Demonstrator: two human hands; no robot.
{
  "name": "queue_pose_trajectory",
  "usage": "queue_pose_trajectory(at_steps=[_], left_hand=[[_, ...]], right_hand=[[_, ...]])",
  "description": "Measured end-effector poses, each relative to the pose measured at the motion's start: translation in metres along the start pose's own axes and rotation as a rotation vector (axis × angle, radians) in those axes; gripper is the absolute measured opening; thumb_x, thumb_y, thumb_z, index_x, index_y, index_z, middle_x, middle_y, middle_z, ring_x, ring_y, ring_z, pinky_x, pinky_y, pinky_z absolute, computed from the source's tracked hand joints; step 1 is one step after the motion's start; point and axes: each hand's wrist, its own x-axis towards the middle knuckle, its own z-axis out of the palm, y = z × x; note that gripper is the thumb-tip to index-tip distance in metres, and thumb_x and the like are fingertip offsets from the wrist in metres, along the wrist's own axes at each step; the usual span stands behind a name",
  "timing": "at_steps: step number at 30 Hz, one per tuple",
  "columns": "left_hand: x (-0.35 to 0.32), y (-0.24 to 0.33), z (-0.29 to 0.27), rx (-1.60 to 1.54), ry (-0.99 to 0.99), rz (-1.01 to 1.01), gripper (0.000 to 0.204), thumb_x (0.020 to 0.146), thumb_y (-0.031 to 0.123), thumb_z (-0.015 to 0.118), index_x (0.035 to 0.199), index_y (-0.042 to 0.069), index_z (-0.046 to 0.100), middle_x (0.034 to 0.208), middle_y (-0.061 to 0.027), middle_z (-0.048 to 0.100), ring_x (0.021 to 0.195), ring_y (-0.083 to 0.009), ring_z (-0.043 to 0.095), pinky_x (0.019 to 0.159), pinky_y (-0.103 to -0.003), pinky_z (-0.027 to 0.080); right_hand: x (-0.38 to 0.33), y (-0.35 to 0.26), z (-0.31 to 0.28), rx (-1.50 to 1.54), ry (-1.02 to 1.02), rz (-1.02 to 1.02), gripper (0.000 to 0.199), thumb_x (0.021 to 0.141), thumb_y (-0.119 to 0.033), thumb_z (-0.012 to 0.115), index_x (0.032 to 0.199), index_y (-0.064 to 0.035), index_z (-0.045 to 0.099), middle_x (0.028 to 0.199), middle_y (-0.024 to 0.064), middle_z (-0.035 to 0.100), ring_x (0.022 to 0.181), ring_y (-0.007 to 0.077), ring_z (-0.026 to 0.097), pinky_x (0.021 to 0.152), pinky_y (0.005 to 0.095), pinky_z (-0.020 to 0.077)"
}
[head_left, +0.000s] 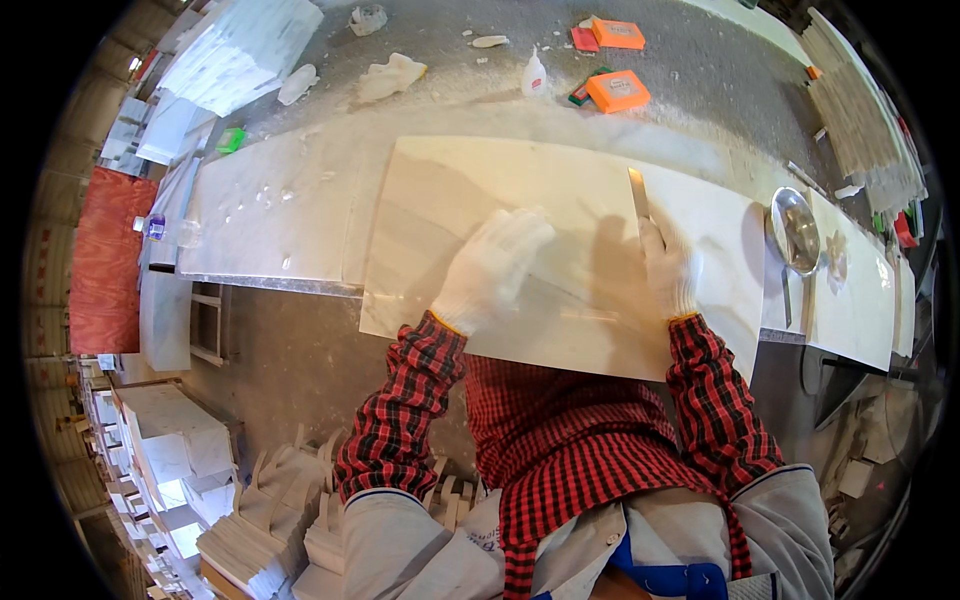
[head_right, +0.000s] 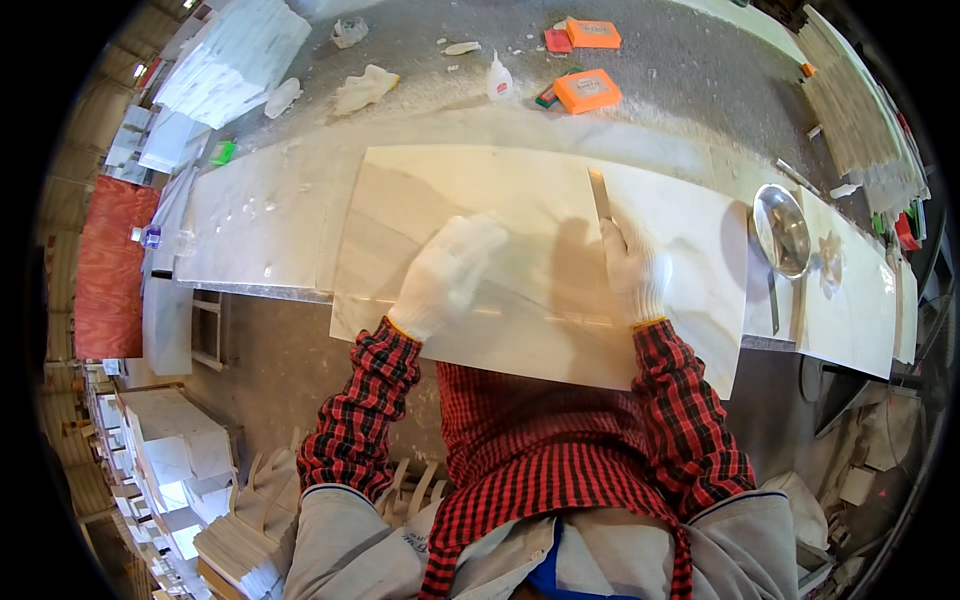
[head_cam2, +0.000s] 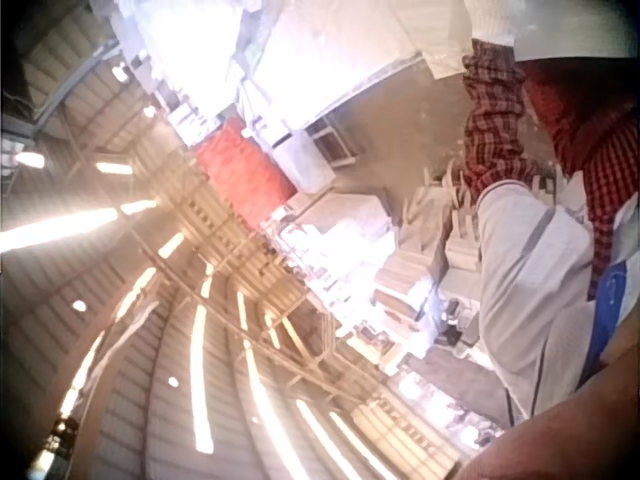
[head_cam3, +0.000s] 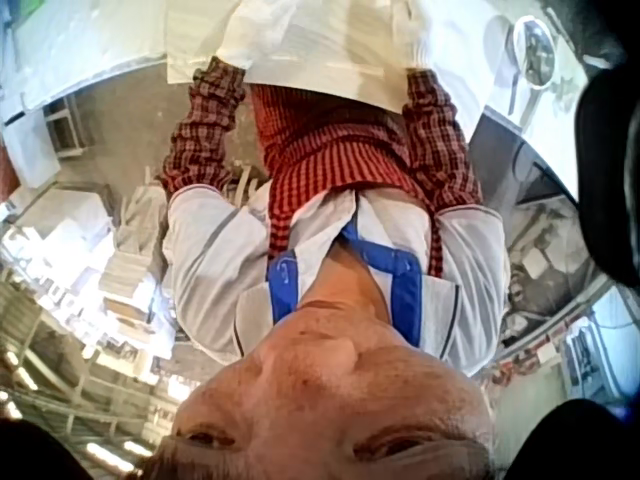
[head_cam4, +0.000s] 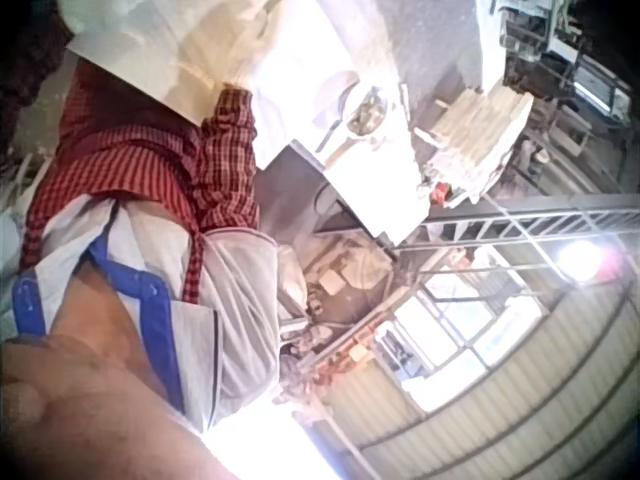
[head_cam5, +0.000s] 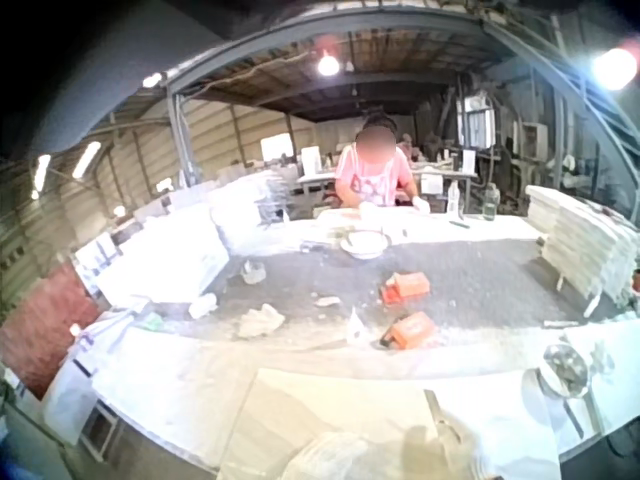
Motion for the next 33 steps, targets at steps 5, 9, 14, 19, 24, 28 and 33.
queue_pose_trajectory(at_steps=[5, 9, 14, 19, 24, 28, 33], left_hand=[[0.002, -0.018, -0.028, -0.910, 0.704, -0.579, 0.044, 0.100, 0.000, 0.053, 0.143, -0.005, 0.055, 0.156, -0.0187, 0.048, 0.136, -0.0319, 0.055, 0.113, -0.040, 0.047], [0.007, -0.016, -0.051, -1.340, 0.829, -0.594, 0.064, 0.094, -0.010, 0.046, 0.157, -0.005, 0.033, 0.165, -0.0160, 0.035, 0.148, -0.0293, 0.041, 0.123, -0.041, 0.037], [0.001, -0.017, -0.055, -1.214, 0.761, -0.606, 0.072, 0.089, -0.014, 0.043, 0.159, -0.004, 0.029, 0.166, -0.0160, 0.032, 0.151, -0.0294, 0.036, 0.125, -0.043, 0.036], [-0.003, -0.038, -0.063, -0.823, 0.656, -0.685, 0.064, 0.094, -0.005, 0.054, 0.156, -0.004, 0.037, 0.152, -0.0176, 0.050, 0.135, -0.0294, 0.053, 0.116, -0.040, 0.044], [-0.029, -0.133, -0.133, 0.182, 0.533, -0.613, 0.058, 0.095, 0.017, 0.069, 0.149, 0.003, 0.052, 0.143, -0.0177, 0.060, 0.129, -0.0281, 0.059, 0.108, -0.038, 0.047], [-0.024, -0.141, -0.179, 0.951, 0.373, -0.480, 0.059, 0.095, 0.020, 0.070, 0.148, 0.002, 0.052, 0.146, -0.0162, 0.058, 0.128, -0.0280, 0.059, 0.108, -0.041, 0.047], [-0.014, -0.110, -0.182, -0.298, 0.717, -0.781, 0.056, 0.093, 0.015, 0.069, 0.146, 0.004, 0.056, 0.143, -0.0105, 0.060, 0.128, -0.0214, 0.058, 0.097, -0.035, 0.054]], right_hand=[[-0.001, -0.008, 0.000, 0.032, 0.013, -0.016, 0.029, 0.100, -0.023, 0.066, 0.124, -0.0112, 0.073, 0.093, 0.0131, 0.074, 0.075, 0.0231, 0.070, 0.069, 0.0355, 0.0542], [0.000, -0.003, 0.000, 0.044, 0.003, 0.003, 0.029, 0.099, -0.023, 0.066, 0.124, -0.0107, 0.073, 0.100, 0.0128, 0.076, 0.081, 0.0232, 0.072, 0.073, 0.0345, 0.0552], [0.000, -0.008, -0.001, 0.029, -0.013, 0.030, 0.028, 0.099, -0.022, 0.067, 0.123, -0.0103, 0.074, 0.104, 0.0134, 0.076, 0.086, 0.0251, 0.073, 0.076, 0.0351, 0.0558], [0.003, 0.001, 0.000, 0.035, 0.052, -0.079, 0.028, 0.099, -0.024, 0.066, 0.122, -0.0114, 0.074, 0.101, 0.0134, 0.076, 0.083, 0.0248, 0.072, 0.075, 0.0358, 0.0552], [-0.001, -0.018, -0.006, 0.056, -0.064, 0.106, 0.035, 0.102, -0.030, 0.062, 0.122, -0.0033, 0.072, 0.098, 0.0176, 0.075, 0.085, 0.0263, 0.071, 0.078, 0.0364, 0.0537], [-0.001, -0.003, 0.003, -0.006, 0.037, -0.002, 0.029, 0.100, -0.028, 0.065, 0.122, -0.0112, 0.074, 0.088, 0.0124, 0.073, 0.074, 0.0234, 0.068, 0.070, 0.0358, 0.0528], [-0.001, -0.008, -0.004, 0.019, 0.005, 0.006, 0.028, 0.099, -0.026, 0.065, 0.122, -0.0112, 0.074, 0.093, 0.0131, 0.075, 0.079, 0.0250, 0.071, 0.073, 0.0368, 0.0545]])
